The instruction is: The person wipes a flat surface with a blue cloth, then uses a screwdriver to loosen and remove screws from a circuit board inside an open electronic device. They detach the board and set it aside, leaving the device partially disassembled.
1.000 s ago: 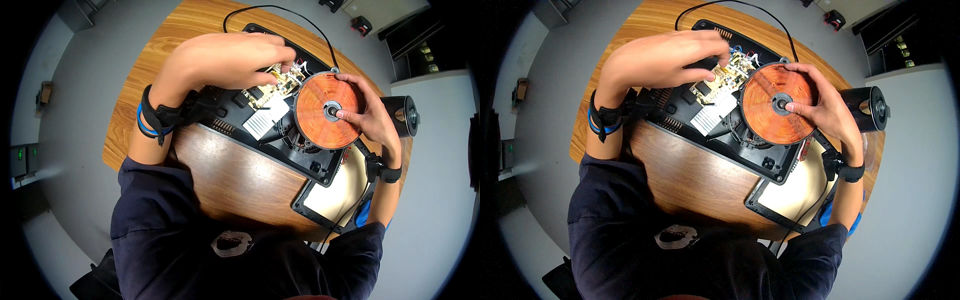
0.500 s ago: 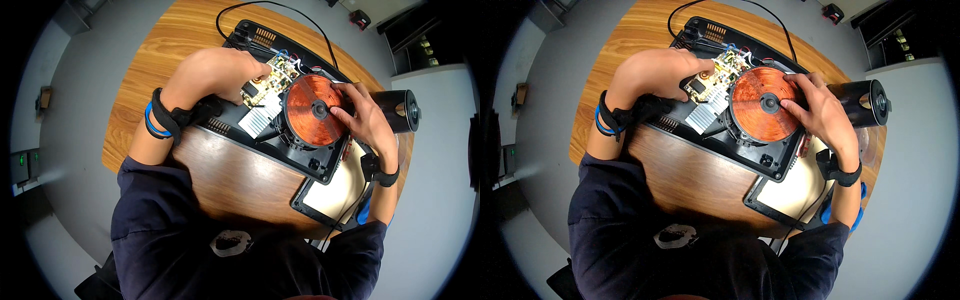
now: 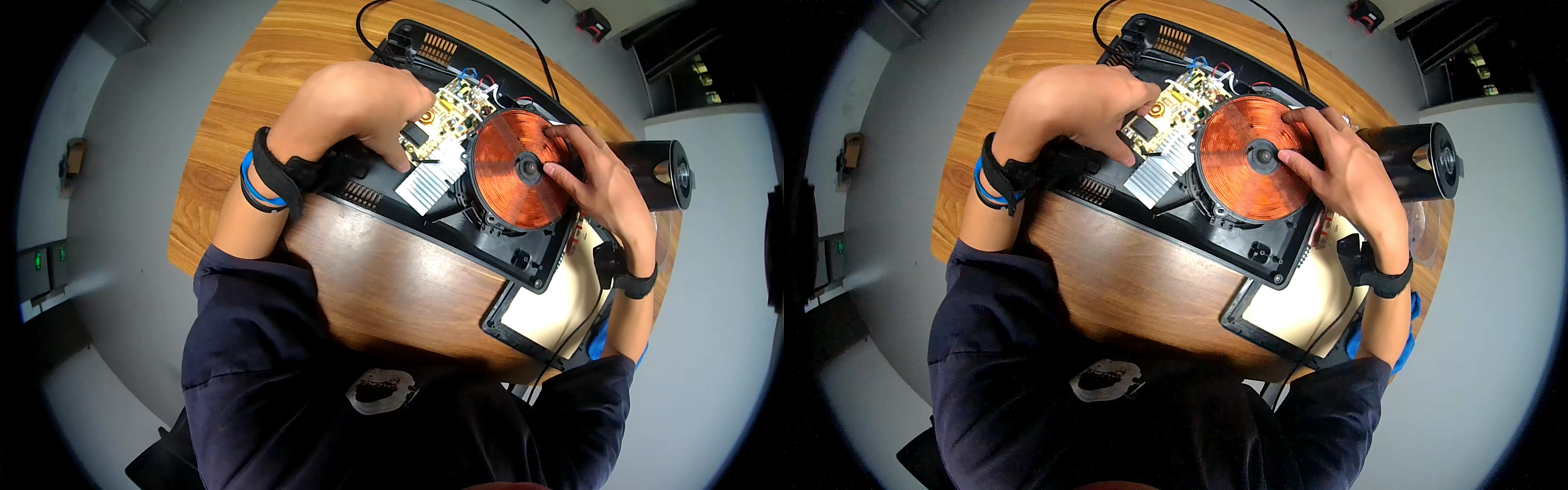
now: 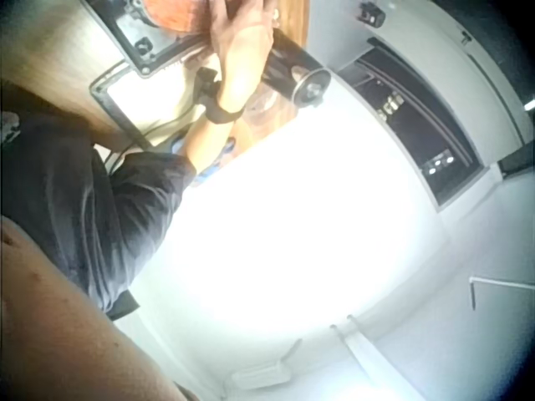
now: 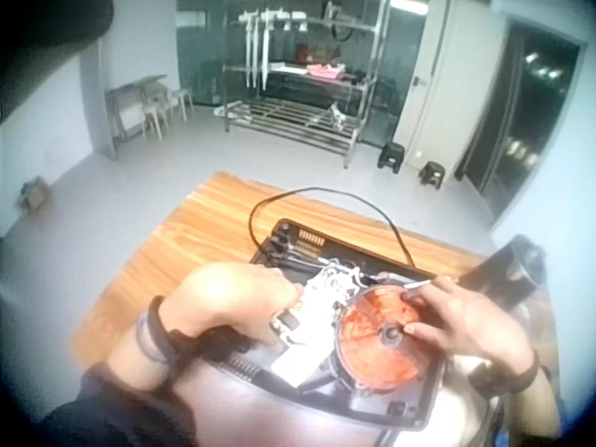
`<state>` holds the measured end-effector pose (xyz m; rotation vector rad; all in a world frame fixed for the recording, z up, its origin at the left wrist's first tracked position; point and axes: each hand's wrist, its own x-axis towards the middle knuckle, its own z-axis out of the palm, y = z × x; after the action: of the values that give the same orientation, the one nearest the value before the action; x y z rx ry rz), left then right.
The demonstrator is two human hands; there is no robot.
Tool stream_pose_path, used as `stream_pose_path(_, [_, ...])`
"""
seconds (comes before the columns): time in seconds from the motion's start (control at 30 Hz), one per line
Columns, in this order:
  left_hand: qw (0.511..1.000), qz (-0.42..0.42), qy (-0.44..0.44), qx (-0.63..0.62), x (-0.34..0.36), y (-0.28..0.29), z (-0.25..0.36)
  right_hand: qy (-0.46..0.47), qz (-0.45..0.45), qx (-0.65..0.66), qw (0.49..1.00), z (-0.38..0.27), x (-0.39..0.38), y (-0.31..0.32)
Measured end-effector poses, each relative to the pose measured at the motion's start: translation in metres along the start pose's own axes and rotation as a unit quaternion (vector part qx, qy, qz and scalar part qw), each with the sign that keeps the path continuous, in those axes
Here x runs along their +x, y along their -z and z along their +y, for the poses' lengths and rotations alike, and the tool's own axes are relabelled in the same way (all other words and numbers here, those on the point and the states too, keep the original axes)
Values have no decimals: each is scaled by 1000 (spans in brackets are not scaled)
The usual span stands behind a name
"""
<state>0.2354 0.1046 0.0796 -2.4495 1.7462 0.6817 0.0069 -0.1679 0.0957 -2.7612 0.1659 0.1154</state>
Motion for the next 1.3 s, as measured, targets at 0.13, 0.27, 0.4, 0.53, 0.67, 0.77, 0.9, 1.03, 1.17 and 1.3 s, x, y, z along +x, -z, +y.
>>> stream_pose_path(0.13, [1000,22,-10,-10,2,-6,-3,9,9,-11,1000,1,0,-2])
stream_pose_path(0.27, [999,29,-13,2,0,-7,0,9,14,-13,1000,3,-1,-4])
stream_pose_path(0.4, [999,50,-7,0,-5,-11,1,7,14,-7,1000,3,-3,-4])
stream_pose_path(0.53, [999,43,-10,6,-7,-8,2,21,17,-7,1000,10,-2,-8])
stream_pose_path(0.67, [999,37,3,4,-9,-4,5,31,25,6,999,11,-3,-11])
stream_pose_path(0.77, [999,37,9,3,-7,-6,6,18,20,15,1000,10,-4,-11])
stream_pose_path(0.9, [999,39,12,-8,-8,-8,8,13,19,4,1000,9,-9,-10])
stream_pose_path(1.03, [999,50,4,2,-8,-10,3,-1,59,32,998,12,-24,-7])
stream_pose_path(1.17, [999,41,-13,-26,-8,-6,3,-112,54,65,990,34,-53,6])
stream_pose_path(1.3, [997,24,-19,-66,-6,-4,0,-171,-46,-3,984,46,-94,20])
